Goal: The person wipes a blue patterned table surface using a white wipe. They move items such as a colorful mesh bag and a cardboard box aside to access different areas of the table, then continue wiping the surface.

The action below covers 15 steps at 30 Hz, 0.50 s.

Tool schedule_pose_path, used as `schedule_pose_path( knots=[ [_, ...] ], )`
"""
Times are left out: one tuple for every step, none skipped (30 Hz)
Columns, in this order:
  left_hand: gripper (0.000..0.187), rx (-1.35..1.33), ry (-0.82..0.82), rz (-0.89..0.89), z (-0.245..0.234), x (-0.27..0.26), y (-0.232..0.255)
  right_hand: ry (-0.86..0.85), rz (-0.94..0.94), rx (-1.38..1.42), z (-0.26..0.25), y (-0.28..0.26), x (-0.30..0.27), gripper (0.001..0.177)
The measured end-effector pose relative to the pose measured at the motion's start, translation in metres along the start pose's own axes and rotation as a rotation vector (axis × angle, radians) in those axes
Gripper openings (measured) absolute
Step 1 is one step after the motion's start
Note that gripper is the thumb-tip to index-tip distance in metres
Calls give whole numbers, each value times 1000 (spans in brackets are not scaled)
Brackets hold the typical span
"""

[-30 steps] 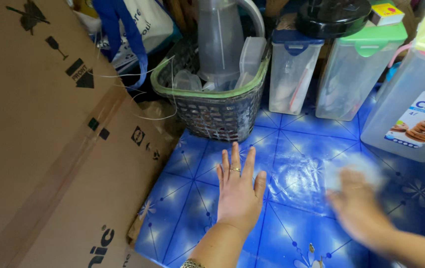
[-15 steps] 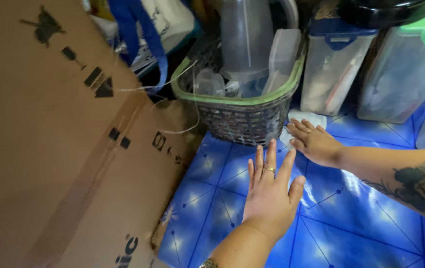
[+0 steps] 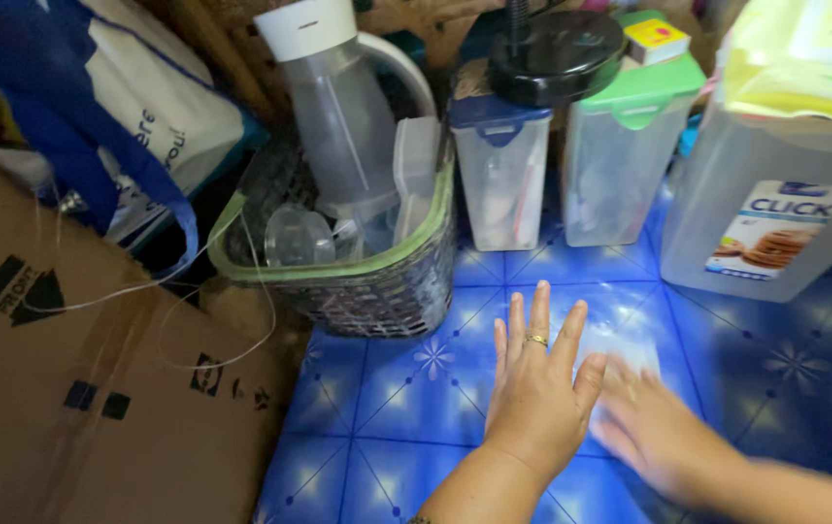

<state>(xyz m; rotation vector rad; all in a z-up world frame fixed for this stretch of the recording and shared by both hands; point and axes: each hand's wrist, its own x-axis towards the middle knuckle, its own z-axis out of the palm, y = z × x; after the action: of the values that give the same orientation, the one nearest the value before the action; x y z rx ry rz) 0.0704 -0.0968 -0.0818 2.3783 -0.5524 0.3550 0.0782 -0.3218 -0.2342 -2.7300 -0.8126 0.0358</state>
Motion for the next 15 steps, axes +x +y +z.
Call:
schedule_pose_path(
  knots=[
    [57, 0, 0, 11, 0, 0, 2, -24, -30, 8, 9, 4, -19, 68],
    [57, 1, 0, 17, -1, -2, 4, -51, -62, 16, 14, 18, -41, 73],
    [57, -5, -2, 16, -3, -5, 6, 92, -75, 25, 17, 40, -56, 72],
    [57, -8, -1, 13, -6, -8, 8, 237, -87, 33, 20, 67, -67, 71],
    [56, -10, 0, 11, -8, -11, 10, 383, -97, 40, 21, 96, -79, 70],
    [56, -8, -3, 3, -11, -14, 12, 324, 35, 75, 13, 134, -89, 64],
    [56, -6, -6, -4, -13, -18, 15, 265, 166, 109, 2, 170, -99, 58],
    [56, -4, -10, -11, -15, -21, 19, 429, 218, -57, 0, 198, -102, 55],
    [56, -7, -17, -8, -15, -24, 23, 593, 271, -223, -2, 218, -101, 54],
    [56, -10, -22, -8, -16, -27, 27, 523, 416, -284, -10, 235, -98, 57],
    [56, -13, -28, -7, -16, -29, 32, 452, 561, -344, -19, 243, -92, 61],
    [56, -3, -25, 3, -15, -32, 36, 348, 597, -394, -21, 237, -87, 58],
    [56, 8, -22, 13, -14, -34, 41, 243, 633, -444, -22, 222, -77, 55],
    [55, 19, -19, 22, -13, -35, 45, 136, 665, -494, -22, 199, -65, 53],
    [56, 19, -18, 23, -11, -35, 49, 204, 590, -372, -14, 165, -56, 58]
  ],
)
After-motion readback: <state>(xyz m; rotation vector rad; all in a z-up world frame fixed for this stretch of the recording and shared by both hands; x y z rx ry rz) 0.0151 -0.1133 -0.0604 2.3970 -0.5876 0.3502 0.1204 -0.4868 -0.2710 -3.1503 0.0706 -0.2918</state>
